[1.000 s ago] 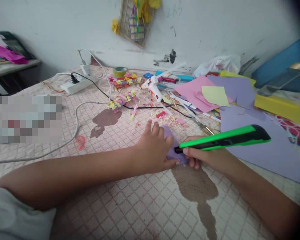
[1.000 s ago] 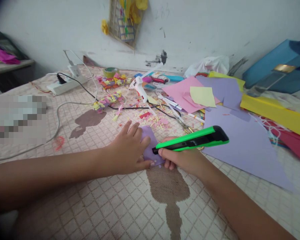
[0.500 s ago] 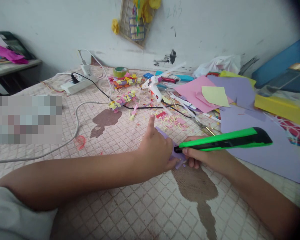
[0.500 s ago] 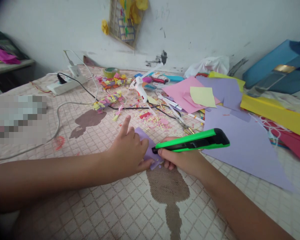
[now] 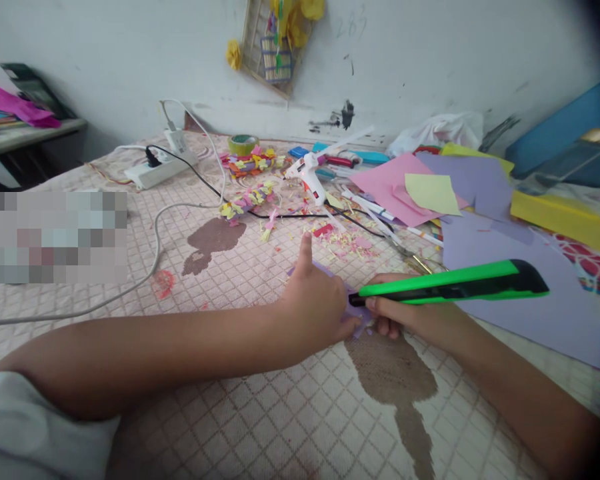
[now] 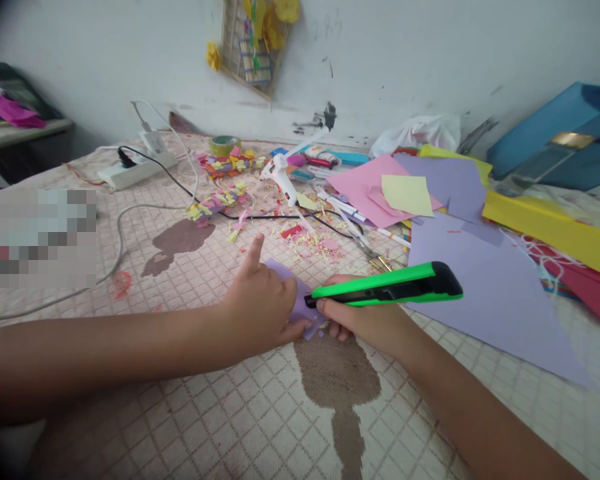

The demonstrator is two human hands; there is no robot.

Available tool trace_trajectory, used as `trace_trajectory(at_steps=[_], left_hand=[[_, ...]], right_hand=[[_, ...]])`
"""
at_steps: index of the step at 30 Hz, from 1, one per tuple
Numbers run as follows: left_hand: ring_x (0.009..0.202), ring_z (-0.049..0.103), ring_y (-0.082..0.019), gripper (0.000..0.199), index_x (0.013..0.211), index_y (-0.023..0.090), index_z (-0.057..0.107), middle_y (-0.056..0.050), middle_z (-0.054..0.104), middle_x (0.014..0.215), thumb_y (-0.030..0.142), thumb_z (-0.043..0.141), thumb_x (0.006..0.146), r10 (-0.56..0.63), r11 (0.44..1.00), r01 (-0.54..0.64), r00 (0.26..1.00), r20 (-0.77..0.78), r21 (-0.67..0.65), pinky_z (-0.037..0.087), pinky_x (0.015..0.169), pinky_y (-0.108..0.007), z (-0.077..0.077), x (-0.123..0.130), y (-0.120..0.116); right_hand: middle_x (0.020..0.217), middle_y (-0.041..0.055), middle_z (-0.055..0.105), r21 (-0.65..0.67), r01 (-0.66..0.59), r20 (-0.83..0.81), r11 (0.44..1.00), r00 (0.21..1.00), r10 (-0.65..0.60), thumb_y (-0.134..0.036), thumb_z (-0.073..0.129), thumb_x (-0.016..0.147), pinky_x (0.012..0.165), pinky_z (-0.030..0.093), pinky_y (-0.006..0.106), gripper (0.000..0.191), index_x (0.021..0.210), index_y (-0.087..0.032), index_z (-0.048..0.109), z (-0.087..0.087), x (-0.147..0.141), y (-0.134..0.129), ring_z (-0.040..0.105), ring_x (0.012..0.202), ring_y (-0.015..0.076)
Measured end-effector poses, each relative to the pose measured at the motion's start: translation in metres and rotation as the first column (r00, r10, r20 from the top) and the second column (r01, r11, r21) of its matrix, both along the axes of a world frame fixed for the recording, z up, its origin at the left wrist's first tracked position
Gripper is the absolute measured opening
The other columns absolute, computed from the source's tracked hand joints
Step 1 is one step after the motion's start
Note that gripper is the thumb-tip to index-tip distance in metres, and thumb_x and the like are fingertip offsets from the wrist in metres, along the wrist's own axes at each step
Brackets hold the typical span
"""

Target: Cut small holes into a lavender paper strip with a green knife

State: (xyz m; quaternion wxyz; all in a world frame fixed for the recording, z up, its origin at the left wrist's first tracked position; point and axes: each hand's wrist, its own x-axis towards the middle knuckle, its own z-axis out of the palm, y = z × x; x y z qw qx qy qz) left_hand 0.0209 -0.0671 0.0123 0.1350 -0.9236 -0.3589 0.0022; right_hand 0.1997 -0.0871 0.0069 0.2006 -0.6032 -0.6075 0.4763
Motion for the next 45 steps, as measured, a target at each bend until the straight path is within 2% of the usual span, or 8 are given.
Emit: trace_trajectory(at_steps=[10, 16, 20, 26, 30, 35, 39, 45], left_hand=[[0.057, 0.062, -0.026, 0.058, 0.069, 0.016, 0.067, -0.004, 0.064, 0.056, 0.066, 0.04, 0.08, 0.017, 1.0, -0.017, 1.0, -0.004, 0.004, 0.013, 0.103, -0.065, -0.002, 0.001, -0.001], [0.054, 0.061, -0.025, 0.064, 0.067, 0.015, 0.066, -0.005, 0.063, 0.052, 0.07, 0.037, 0.079, 0.075, 0.997, -0.077, 0.996, -0.052, -0.025, 0.014, 0.103, -0.064, -0.003, 0.003, -0.001], [0.06, 0.063, -0.026, 0.057, 0.073, 0.015, 0.068, -0.006, 0.066, 0.059, 0.066, 0.046, 0.079, 0.026, 0.998, -0.026, 1.0, -0.003, -0.052, 0.014, 0.103, -0.063, 0.001, -0.002, -0.002], [0.069, 0.064, -0.028, 0.037, 0.082, 0.016, 0.069, -0.006, 0.068, 0.066, 0.049, 0.053, 0.082, -0.036, 0.999, 0.037, 0.999, -0.018, 0.023, 0.018, 0.101, -0.064, 0.004, -0.011, -0.006], [0.072, 0.065, -0.03, 0.035, 0.083, 0.016, 0.068, -0.007, 0.068, 0.068, 0.048, 0.052, 0.081, -0.039, 0.999, 0.038, 0.997, -0.064, -0.013, 0.019, 0.1, -0.064, 0.006, -0.011, -0.005], [0.067, 0.066, -0.027, 0.029, 0.095, 0.015, 0.064, -0.006, 0.067, 0.063, 0.038, 0.051, 0.083, -0.054, 0.996, 0.047, 0.995, -0.085, -0.076, 0.019, 0.1, -0.063, 0.009, -0.01, -0.004], [0.068, 0.066, -0.028, 0.033, 0.107, 0.015, 0.061, -0.006, 0.068, 0.066, 0.033, 0.055, 0.08, -0.091, 0.989, 0.075, 0.988, -0.125, -0.128, 0.024, 0.096, -0.063, 0.012, -0.014, -0.005], [0.074, 0.065, -0.03, 0.042, 0.113, 0.013, 0.061, -0.009, 0.069, 0.072, 0.032, 0.06, 0.076, -0.088, 0.986, 0.059, 0.978, -0.188, -0.153, 0.025, 0.097, -0.062, 0.016, -0.015, -0.007]], right_hand=[[0.052, -0.0019, 0.062, 0.019, 0.0, 0.009, 1.0, 1.0, 0.0, -0.031, 0.056, 0.079, 0.042, 0.047, 0.018, 0.014, 0.069, -0.021, 0.057, -0.003, 0.0, -0.002, 0.06, 0.045, 0.0103], [0.053, -0.0018, 0.062, -0.003, -0.002, 0.022, 1.0, 1.0, 0.002, -0.034, 0.055, 0.081, 0.043, 0.048, 0.02, 0.016, 0.072, -0.02, 0.056, -0.005, 0.002, -0.001, 0.059, 0.045, 0.0103], [0.053, -0.0019, 0.061, -0.011, 0.01, -0.014, 1.0, 1.0, -0.01, -0.033, 0.055, 0.081, 0.043, 0.047, 0.02, 0.017, 0.071, -0.02, 0.055, -0.004, 0.001, -0.001, 0.059, 0.046, 0.01], [0.054, -0.0025, 0.061, 0.021, -0.024, -0.063, 1.0, 0.998, 0.025, -0.032, 0.055, 0.083, 0.043, 0.045, 0.018, 0.014, 0.075, -0.02, 0.057, -0.005, 0.003, -0.001, 0.059, 0.049, 0.0095], [0.055, -0.0026, 0.061, 0.023, -0.023, -0.029, 0.999, 0.999, 0.024, -0.03, 0.055, 0.083, 0.044, 0.046, 0.019, 0.014, 0.073, -0.021, 0.056, -0.006, 0.002, -0.001, 0.059, 0.049, 0.0099], [0.055, -0.0027, 0.059, 0.023, -0.012, -0.01, 1.0, 1.0, 0.012, -0.027, 0.055, 0.081, 0.043, 0.046, 0.018, 0.011, 0.073, -0.02, 0.056, -0.004, -0.002, -0.001, 0.059, 0.048, 0.0095], [0.057, -0.0024, 0.06, 0.025, -0.013, -0.017, 1.0, 1.0, 0.013, -0.027, 0.054, 0.083, 0.044, 0.046, 0.019, 0.011, 0.075, -0.02, 0.056, -0.003, -0.003, -0.002, 0.059, 0.05, 0.0098], [0.057, -0.003, 0.06, 0.025, -0.008, -0.001, 1.0, 1.0, 0.008, -0.027, 0.053, 0.084, 0.044, 0.045, 0.018, 0.012, 0.074, -0.021, 0.056, -0.003, -0.004, -0.002, 0.059, 0.05, 0.0092]])
